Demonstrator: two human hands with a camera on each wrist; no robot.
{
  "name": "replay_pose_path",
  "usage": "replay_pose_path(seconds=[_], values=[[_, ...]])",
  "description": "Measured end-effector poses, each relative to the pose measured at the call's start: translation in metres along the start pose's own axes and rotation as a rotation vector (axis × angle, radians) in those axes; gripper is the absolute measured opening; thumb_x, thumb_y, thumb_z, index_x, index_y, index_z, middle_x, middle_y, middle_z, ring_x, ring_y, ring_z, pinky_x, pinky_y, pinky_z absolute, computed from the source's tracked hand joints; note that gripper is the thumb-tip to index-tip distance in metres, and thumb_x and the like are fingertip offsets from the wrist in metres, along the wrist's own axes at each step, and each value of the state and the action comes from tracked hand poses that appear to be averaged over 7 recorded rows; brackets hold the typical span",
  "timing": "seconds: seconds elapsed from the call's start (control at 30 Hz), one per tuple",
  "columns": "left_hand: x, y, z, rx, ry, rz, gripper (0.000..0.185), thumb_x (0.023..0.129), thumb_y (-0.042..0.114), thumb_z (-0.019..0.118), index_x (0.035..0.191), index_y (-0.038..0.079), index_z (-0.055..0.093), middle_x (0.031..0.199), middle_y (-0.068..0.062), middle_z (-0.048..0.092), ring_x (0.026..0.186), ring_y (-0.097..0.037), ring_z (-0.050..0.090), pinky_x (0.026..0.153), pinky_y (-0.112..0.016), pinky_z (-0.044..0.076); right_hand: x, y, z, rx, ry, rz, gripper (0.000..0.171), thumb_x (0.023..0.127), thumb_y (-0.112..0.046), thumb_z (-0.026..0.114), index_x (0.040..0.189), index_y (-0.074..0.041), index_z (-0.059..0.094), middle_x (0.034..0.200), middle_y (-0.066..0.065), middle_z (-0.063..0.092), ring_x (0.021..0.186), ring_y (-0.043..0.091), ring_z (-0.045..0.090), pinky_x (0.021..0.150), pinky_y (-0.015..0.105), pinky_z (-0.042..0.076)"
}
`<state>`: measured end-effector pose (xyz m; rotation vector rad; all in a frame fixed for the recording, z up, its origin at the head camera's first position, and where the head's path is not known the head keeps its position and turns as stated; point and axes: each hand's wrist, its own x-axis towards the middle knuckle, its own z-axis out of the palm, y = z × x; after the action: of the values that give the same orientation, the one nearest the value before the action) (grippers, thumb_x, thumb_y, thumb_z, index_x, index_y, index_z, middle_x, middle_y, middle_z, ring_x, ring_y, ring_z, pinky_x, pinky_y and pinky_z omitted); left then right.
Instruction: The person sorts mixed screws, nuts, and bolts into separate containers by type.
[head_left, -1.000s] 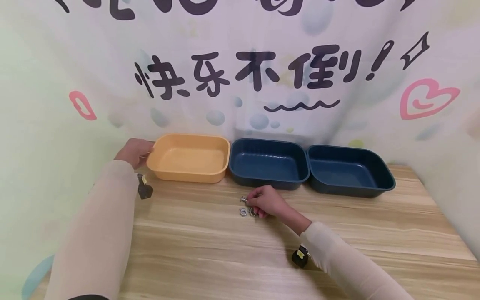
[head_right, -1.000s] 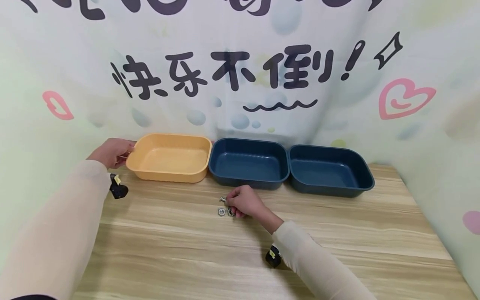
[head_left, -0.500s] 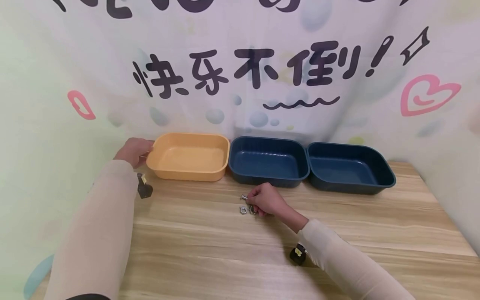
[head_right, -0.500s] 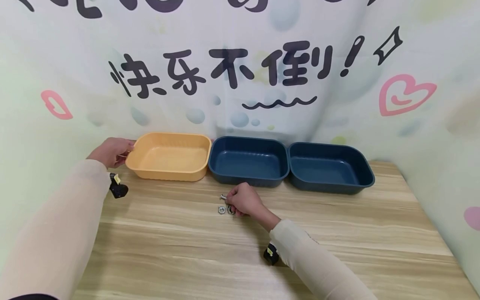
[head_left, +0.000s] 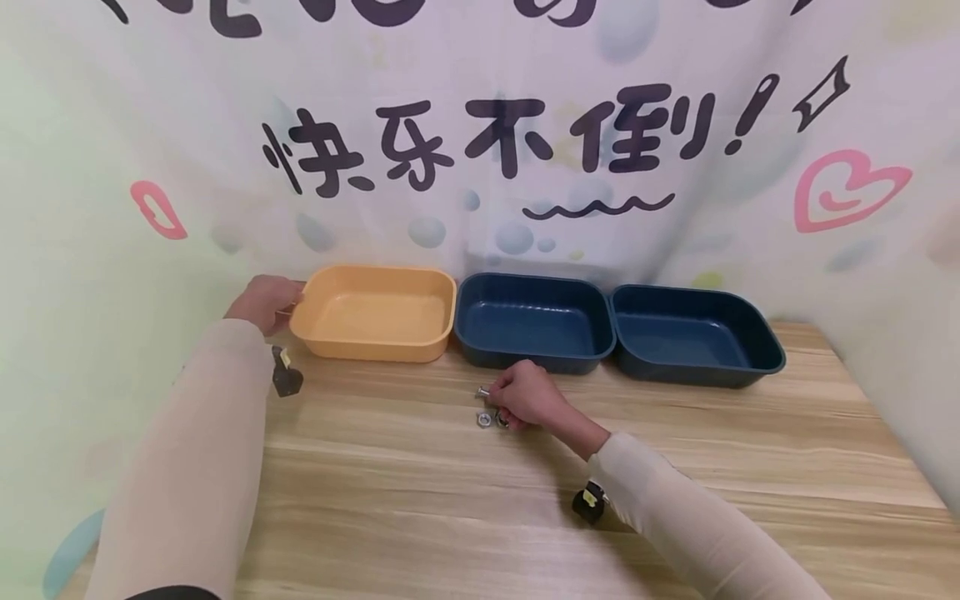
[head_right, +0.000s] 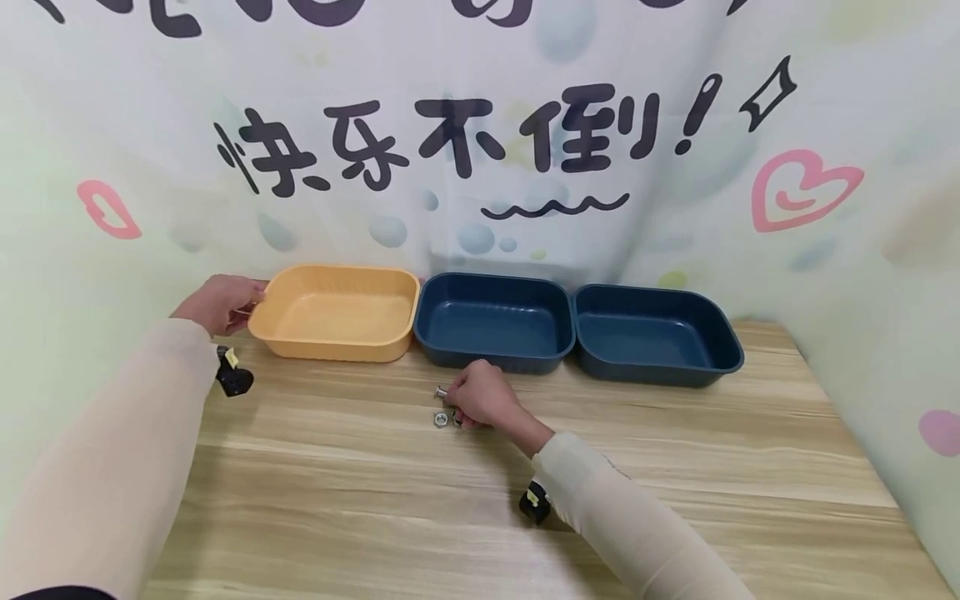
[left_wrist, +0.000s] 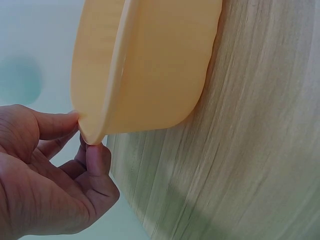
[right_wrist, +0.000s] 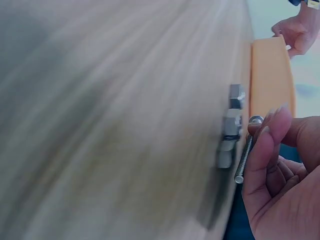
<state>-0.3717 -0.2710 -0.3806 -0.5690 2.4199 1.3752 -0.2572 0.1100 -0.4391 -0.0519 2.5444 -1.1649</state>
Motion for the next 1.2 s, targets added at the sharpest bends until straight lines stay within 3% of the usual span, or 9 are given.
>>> replay_pose_path(seconds=[0.27, 0.53, 0.7, 1.0, 1.2], values=[[0.000, -0.001, 0.000, -0.041, 0.000, -0.022, 0.050, 0.096, 0.012, 0.050, 0.143, -0.001, 0.041, 0.135, -0.019, 0.046, 0.099, -0.021, 0.055, 0.070, -0.021, 0.055, -0.004, -0.019, -0.008, 0.029, -0.005, -0.066, 0.016, 0.092, -0.008, 0.059, 0.086, 0.000, 0.072, 0.052, 0.005, 0.058, 0.042, 0.013, 0.053, 0.044, 0.025, 0.048], [0.002, -0.001, 0.001, -0.034, 0.010, -0.040, 0.049, 0.097, 0.013, 0.049, 0.143, -0.001, 0.041, 0.137, -0.019, 0.045, 0.100, -0.021, 0.054, 0.068, -0.021, 0.054, -0.001, -0.039, -0.011, 0.098, -0.005, -0.017, 0.017, 0.094, -0.011, 0.060, 0.098, 0.000, 0.072, 0.057, 0.008, 0.060, 0.042, 0.014, 0.053, 0.046, 0.027, 0.050], [0.004, -0.003, 0.002, -0.032, 0.020, -0.051, 0.048, 0.097, 0.014, 0.048, 0.143, 0.000, 0.042, 0.135, -0.018, 0.046, 0.096, -0.019, 0.054, 0.068, -0.021, 0.054, 0.000, -0.053, -0.012, 0.123, 0.009, -0.031, 0.018, 0.094, -0.014, 0.063, 0.097, 0.001, 0.072, 0.058, 0.008, 0.061, 0.043, 0.015, 0.055, 0.049, 0.029, 0.053], [0.007, -0.003, 0.002, -0.062, 0.020, -0.047, 0.049, 0.097, 0.011, 0.048, 0.144, 0.001, 0.042, 0.131, -0.015, 0.048, 0.093, -0.017, 0.056, 0.070, -0.021, 0.055, 0.006, -0.075, -0.013, 0.282, -0.050, -0.043, 0.015, 0.095, -0.013, 0.061, 0.097, -0.001, 0.069, 0.066, 0.014, 0.066, 0.050, 0.018, 0.066, 0.068, 0.047, 0.059], [0.009, -0.001, 0.002, -0.057, 0.013, -0.051, 0.050, 0.097, 0.013, 0.048, 0.145, 0.003, 0.042, 0.136, -0.016, 0.046, 0.099, -0.019, 0.055, 0.071, -0.022, 0.055, 0.010, -0.084, -0.013, 0.321, -0.089, -0.043, 0.019, 0.095, -0.015, 0.062, 0.103, 0.001, 0.068, 0.071, 0.015, 0.067, 0.055, 0.020, 0.068, 0.064, 0.041, 0.059]])
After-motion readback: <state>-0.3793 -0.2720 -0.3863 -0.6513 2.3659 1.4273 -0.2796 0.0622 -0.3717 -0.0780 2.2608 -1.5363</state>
